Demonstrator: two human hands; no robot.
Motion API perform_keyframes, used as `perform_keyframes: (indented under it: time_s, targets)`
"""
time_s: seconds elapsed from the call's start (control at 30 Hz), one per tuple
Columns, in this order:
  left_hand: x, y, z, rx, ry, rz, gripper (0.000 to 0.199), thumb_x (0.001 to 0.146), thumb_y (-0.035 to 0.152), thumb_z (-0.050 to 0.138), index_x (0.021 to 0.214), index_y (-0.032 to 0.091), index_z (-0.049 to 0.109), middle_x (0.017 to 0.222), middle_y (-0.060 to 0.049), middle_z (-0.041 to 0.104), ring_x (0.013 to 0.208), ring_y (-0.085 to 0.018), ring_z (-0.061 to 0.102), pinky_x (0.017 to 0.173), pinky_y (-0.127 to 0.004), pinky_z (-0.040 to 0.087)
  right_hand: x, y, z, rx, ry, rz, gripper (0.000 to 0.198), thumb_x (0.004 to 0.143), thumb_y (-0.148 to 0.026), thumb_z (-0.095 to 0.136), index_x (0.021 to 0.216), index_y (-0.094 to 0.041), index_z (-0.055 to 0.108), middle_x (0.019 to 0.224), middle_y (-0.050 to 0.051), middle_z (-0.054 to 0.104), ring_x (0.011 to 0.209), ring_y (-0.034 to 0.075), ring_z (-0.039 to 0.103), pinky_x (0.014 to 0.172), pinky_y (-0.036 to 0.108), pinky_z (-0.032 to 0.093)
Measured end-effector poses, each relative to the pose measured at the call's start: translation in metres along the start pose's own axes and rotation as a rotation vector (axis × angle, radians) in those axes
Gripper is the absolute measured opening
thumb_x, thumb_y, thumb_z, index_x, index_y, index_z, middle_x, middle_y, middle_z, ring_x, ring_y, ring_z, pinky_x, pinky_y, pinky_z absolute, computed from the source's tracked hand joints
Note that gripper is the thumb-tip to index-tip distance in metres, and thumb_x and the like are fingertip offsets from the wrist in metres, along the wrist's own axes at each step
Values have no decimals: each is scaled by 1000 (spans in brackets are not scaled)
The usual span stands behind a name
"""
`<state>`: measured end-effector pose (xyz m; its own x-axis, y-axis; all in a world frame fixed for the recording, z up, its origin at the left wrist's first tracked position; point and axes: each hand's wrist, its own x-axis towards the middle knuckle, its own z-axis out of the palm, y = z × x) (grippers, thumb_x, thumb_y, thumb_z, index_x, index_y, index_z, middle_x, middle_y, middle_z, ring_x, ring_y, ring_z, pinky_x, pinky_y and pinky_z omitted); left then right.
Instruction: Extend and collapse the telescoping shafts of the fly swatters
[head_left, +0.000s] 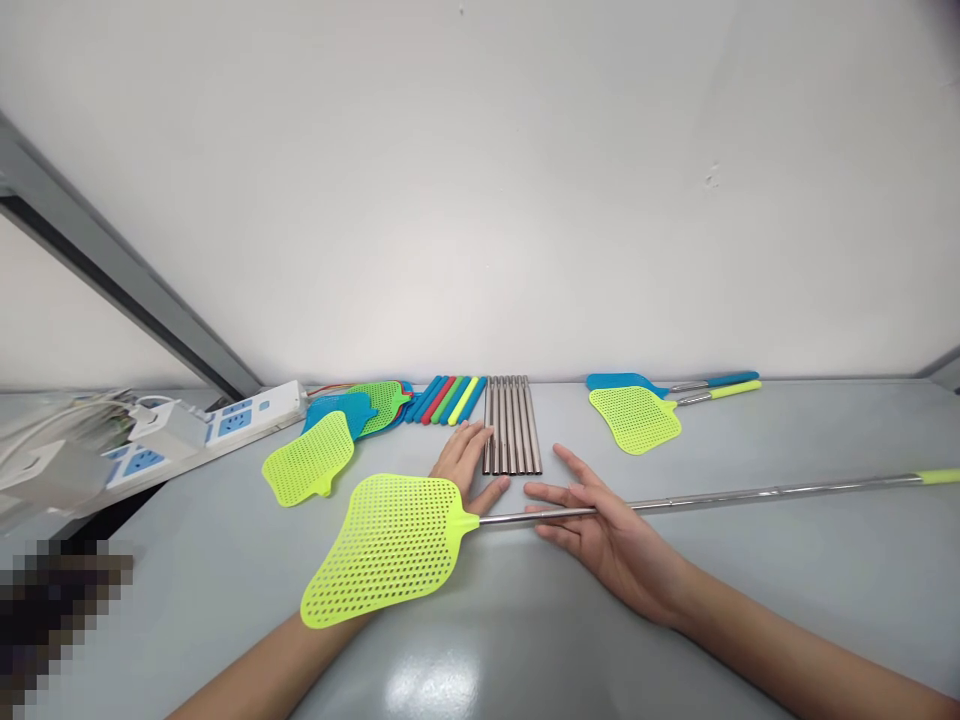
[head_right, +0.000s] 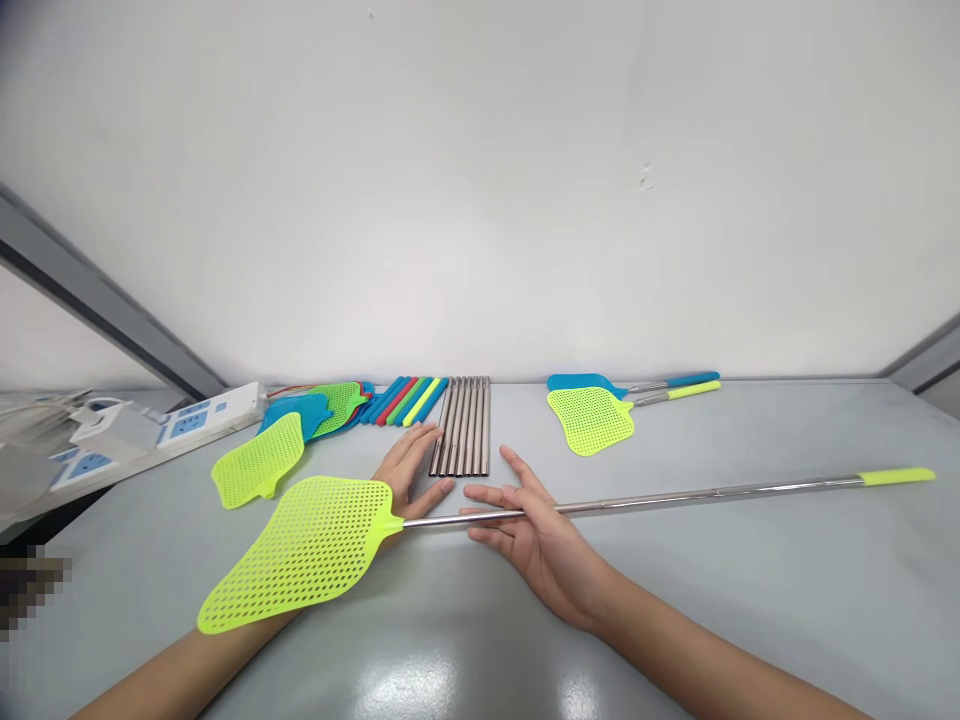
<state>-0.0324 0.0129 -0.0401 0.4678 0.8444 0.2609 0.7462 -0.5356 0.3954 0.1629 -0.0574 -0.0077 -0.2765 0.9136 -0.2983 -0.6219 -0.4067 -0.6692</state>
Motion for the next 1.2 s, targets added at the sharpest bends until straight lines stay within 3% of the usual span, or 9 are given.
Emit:
perform_keyframes:
  time_s: [0.13, 0.3, 0.5, 0.73, 0.87, 0.97, 1.07, 1.13, 1.2]
  targets:
    - [-3, 10, -9, -76, 25, -42, 68, 79, 39, 40, 132, 29, -1, 139, -2, 14, 125, -21, 17, 98, -38, 29, 0, 1, -2, -8, -16, -25, 48, 81, -32, 43, 126, -31, 28, 94, 5, 59, 82, 15, 55, 76, 32, 42]
    - [-6, 26, -24, -117, -22, -64, 71, 78, 42, 41, 132, 30, -3, 140, 0, 8, 126, -23, 14, 101, -41, 21, 1, 0, -3, -29, -31, -28, 37, 82, -35, 41, 118, -28, 40, 86, 4, 58, 75, 15, 53, 67, 29, 41]
    - [-6, 45, -26, -205, -72, -47, 60, 81, 37, 37, 133, 21, 9, 140, -5, 12, 127, -21, 12, 103, -38, 17, 1, 1, -4, -84, -98, -25, 32, 83, -38, 35, 87, -16, 58, 74, 5, 55, 68, 15, 51, 64, 29, 38]
    - [-10, 63, -21, -288, -69, -119, 37, 79, 38, 41, 114, 25, 45, 135, -2, 26, 120, -20, 30, 98, -36, 29, 0, 6, -9, -230, -149, -55, 46, 82, -43, 36, 49, -14, 51, 48, 1, 45, 48, 11, 43, 55, 26, 33]
    - [-20, 72, -22, -272, -88, -148, 33, 80, 38, 39, 107, 24, 51, 133, -3, 30, 116, -20, 37, 95, -35, 33, 0, 7, -11, -254, -180, -72, 52, 84, -42, 31, 46, -13, 51, 45, 1, 43, 46, 10, 42, 54, 27, 31]
    - [-36, 72, -23, -196, -128, -197, 38, 80, 38, 38, 112, 22, 48, 135, -6, 26, 118, -22, 33, 97, -39, 29, 0, 7, -12, -212, -185, -55, 52, 85, -40, 28, 48, -13, 52, 46, 0, 42, 47, 11, 43, 55, 27, 30]
    - [-54, 68, -25, -124, -300, -102, 45, 78, 42, 40, 121, 28, 39, 136, -3, 24, 122, -26, 26, 95, -45, 29, 1, 6, -12, -157, -163, -31, 50, 86, -39, 28, 49, -13, 50, 47, 0, 41, 49, 11, 45, 56, 27, 31]
    - [-65, 70, -26, -168, -394, 36, 48, 75, 44, 45, 120, 30, 41, 134, -4, 30, 115, -27, 37, 89, -41, 38, 1, 4, -12, -151, -149, -12, 48, 86, -38, 29, 49, -13, 50, 48, 0, 42, 50, 11, 45, 57, 27, 31]
    - [-72, 79, -31, -262, -426, 188, 36, 78, 42, 39, 111, 33, 49, 125, -2, 43, 103, -22, 51, 79, -31, 46, 1, 3, -10, -154, -139, 10, 45, 85, -36, 32, 50, -13, 50, 49, 1, 44, 51, 11, 45, 57, 27, 31]
